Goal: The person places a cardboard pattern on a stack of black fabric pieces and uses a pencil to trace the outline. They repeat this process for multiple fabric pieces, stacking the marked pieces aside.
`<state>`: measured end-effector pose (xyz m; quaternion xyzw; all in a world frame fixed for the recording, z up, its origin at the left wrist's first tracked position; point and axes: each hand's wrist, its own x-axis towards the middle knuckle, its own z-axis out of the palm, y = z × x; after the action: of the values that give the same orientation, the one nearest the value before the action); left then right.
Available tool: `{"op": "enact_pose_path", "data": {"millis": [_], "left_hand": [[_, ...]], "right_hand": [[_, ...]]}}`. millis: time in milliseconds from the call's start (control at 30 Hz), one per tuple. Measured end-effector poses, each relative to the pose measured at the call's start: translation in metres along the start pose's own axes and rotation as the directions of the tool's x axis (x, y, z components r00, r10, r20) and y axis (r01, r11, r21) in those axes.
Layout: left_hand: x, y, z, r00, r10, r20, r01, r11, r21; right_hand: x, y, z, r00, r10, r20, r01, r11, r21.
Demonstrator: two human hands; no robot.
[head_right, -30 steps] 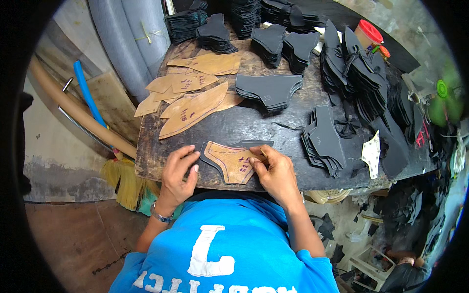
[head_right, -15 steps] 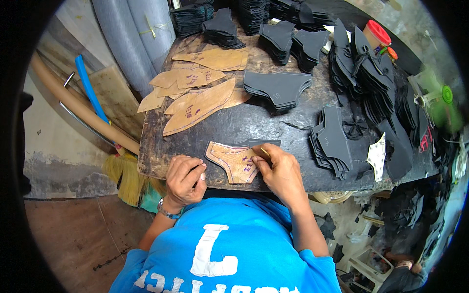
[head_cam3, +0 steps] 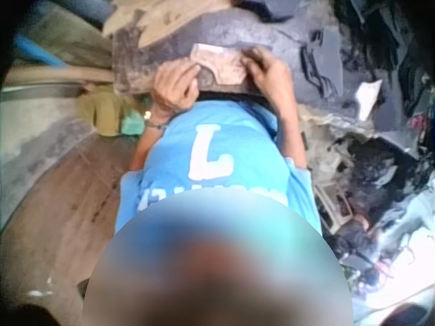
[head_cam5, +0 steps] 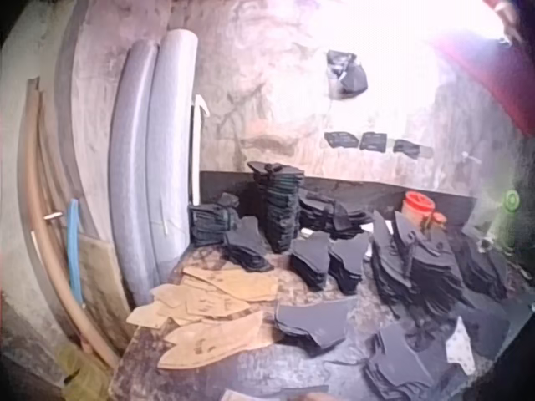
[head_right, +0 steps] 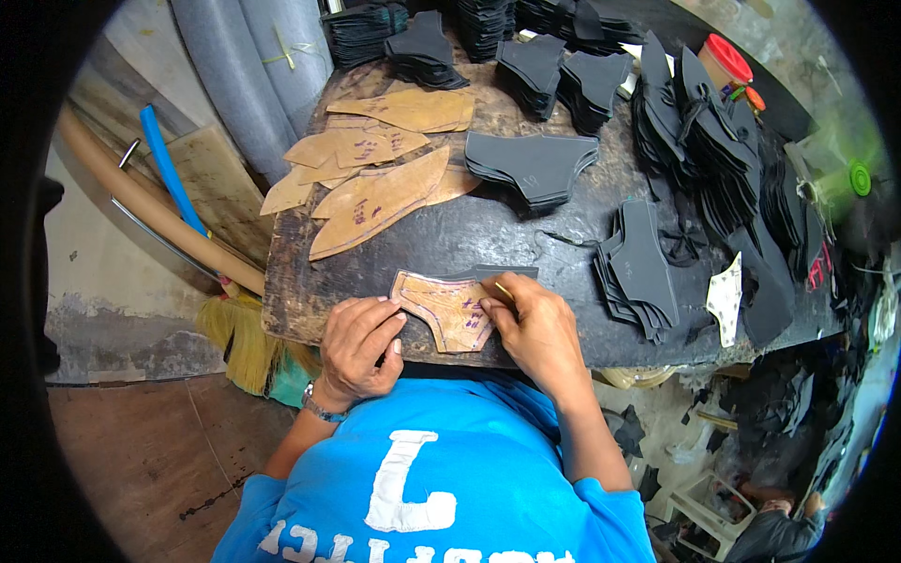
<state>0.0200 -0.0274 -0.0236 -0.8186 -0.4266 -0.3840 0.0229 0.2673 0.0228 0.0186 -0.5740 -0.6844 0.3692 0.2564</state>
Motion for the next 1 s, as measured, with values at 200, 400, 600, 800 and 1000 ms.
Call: {"op": "enact_pose_path", "data": {"millis": [200,400,600,800,1000], "left_hand": [[0.007,0.009,0.000,0.976,-0.088,0.197,0.080,0.995,0.053],[0.015,0.019,-0.001,0.957,-0.157,0.242,0.142,0.987,0.077],[0.019,0.024,0.002,0.951,-0.176,0.255,0.155,0.983,0.099],[0.017,0.024,0.005,0.944,-0.203,0.260,0.194,0.979,0.060],[0.019,0.022,0.005,0.932,-0.196,0.307,0.190,0.981,0.047]], "right_hand": [[0.001,-0.001,0.000,1.000,0.010,0.001,-0.010,1.000,0.015],[0.002,-0.001,-0.001,1.000,-0.029,0.005,0.029,1.000,0.003],[0.006,0.004,-0.006,0.993,0.115,-0.037,-0.114,0.993,0.045],[-0.001,0.023,-0.025,0.867,0.016,-0.499,0.208,0.896,0.391],[-0.016,0.033,-0.022,0.815,-0.324,-0.480,0.408,0.910,0.078]]}}
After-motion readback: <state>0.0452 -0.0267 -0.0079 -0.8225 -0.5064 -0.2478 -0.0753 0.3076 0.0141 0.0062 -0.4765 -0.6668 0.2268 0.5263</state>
